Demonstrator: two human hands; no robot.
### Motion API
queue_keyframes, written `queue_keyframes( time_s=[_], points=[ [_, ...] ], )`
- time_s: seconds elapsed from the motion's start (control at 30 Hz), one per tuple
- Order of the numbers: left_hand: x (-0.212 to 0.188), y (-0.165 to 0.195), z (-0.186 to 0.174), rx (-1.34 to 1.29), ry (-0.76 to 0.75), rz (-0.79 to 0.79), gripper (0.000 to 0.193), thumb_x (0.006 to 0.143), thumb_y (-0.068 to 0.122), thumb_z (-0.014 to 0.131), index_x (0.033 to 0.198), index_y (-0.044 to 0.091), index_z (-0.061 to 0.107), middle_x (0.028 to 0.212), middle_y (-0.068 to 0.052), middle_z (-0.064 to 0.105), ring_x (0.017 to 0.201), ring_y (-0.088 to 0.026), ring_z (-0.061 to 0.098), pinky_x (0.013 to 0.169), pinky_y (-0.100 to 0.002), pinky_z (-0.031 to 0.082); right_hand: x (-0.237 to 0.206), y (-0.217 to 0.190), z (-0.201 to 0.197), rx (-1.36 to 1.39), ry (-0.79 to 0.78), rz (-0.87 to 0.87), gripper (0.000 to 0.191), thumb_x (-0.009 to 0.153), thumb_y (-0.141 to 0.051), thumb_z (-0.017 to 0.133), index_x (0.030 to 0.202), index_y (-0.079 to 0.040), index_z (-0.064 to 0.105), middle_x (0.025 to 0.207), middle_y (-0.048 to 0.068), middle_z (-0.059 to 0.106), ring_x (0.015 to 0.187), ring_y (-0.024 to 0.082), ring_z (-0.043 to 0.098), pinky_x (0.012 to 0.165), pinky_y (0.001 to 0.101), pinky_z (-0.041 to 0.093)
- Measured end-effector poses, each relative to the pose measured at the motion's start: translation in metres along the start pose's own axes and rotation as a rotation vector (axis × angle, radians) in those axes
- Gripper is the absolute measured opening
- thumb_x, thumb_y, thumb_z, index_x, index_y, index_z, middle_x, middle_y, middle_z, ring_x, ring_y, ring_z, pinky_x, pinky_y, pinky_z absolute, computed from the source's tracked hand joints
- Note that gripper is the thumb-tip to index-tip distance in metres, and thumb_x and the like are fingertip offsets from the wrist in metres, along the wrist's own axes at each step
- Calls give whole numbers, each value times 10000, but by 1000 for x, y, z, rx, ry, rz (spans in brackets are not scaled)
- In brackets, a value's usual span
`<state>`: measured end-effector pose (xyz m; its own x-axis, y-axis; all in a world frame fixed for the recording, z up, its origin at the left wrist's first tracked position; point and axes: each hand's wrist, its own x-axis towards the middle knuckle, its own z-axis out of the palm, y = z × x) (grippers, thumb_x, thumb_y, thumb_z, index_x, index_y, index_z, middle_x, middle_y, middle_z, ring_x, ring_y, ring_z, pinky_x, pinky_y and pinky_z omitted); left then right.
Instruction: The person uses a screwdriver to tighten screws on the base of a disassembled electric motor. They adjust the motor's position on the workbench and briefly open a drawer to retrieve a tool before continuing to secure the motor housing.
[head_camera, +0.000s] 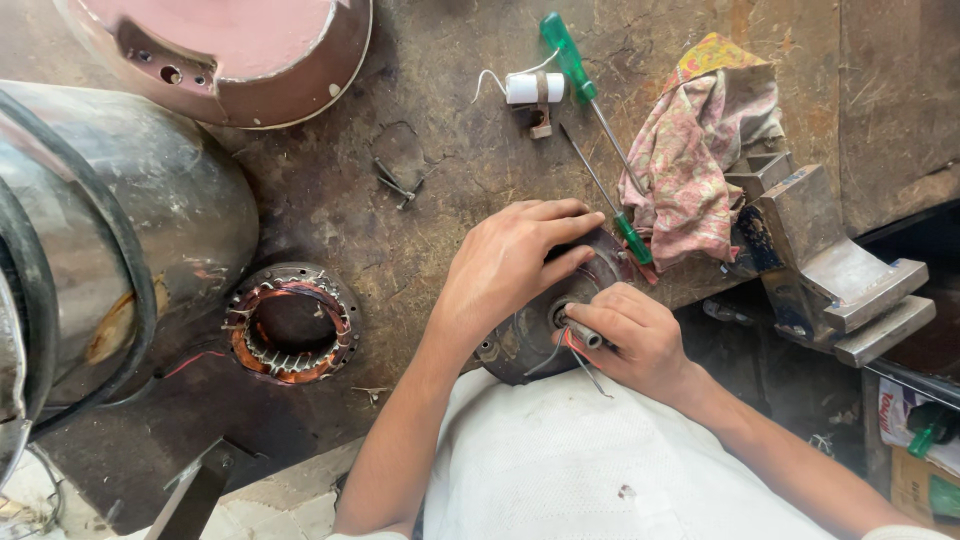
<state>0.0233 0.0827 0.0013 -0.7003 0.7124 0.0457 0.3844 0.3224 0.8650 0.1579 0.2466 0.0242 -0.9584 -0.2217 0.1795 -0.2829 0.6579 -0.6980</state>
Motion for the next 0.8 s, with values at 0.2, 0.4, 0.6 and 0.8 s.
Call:
queue_keyframes(
  time_s=[0.2, 0.4, 0.6, 0.8],
  points=[
    [-1, 2, -4, -32, -16, 9, 359, 909, 287, 709, 1236, 142, 737, 1248, -34, 720, 1101, -267, 671, 934, -394, 545, -2, 0, 2, -17, 26, 2, 346, 769, -93, 869, 1050, 22, 703, 808, 94, 642, 721, 227, 641, 636, 329, 517],
    [2, -3, 3, -21, -23, -4, 360, 901, 284, 704, 1228, 140, 738, 1240, -33, 715, 1086, -257, 668, 919, -393, 541, 3, -1, -1, -60, -53, 68, 326, 782, -93, 878, 1021, 15, 685, 793, 91, 639, 703, 239, 612, 626, 348, 497],
    [2, -5, 6, -9, -10, -6, 358, 906, 297, 695, 1223, 140, 740, 1230, -29, 713, 1091, -259, 660, 917, -395, 542, 11, -6, -4, -81, -118, 122, 355, 756, -123, 886, 1016, 8, 683, 763, 82, 626, 698, 249, 600, 620, 364, 494],
    [1, -4, 5, -8, 7, -3, 357, 904, 297, 693, 1219, 135, 739, 1210, -19, 711, 1046, -260, 659, 890, -398, 549, 30, -35, -27, -71, -216, 186, 619, 659, -391, 853, 1108, -8, 664, 905, 139, 652, 803, 282, 629, 668, 381, 523]
  ],
)
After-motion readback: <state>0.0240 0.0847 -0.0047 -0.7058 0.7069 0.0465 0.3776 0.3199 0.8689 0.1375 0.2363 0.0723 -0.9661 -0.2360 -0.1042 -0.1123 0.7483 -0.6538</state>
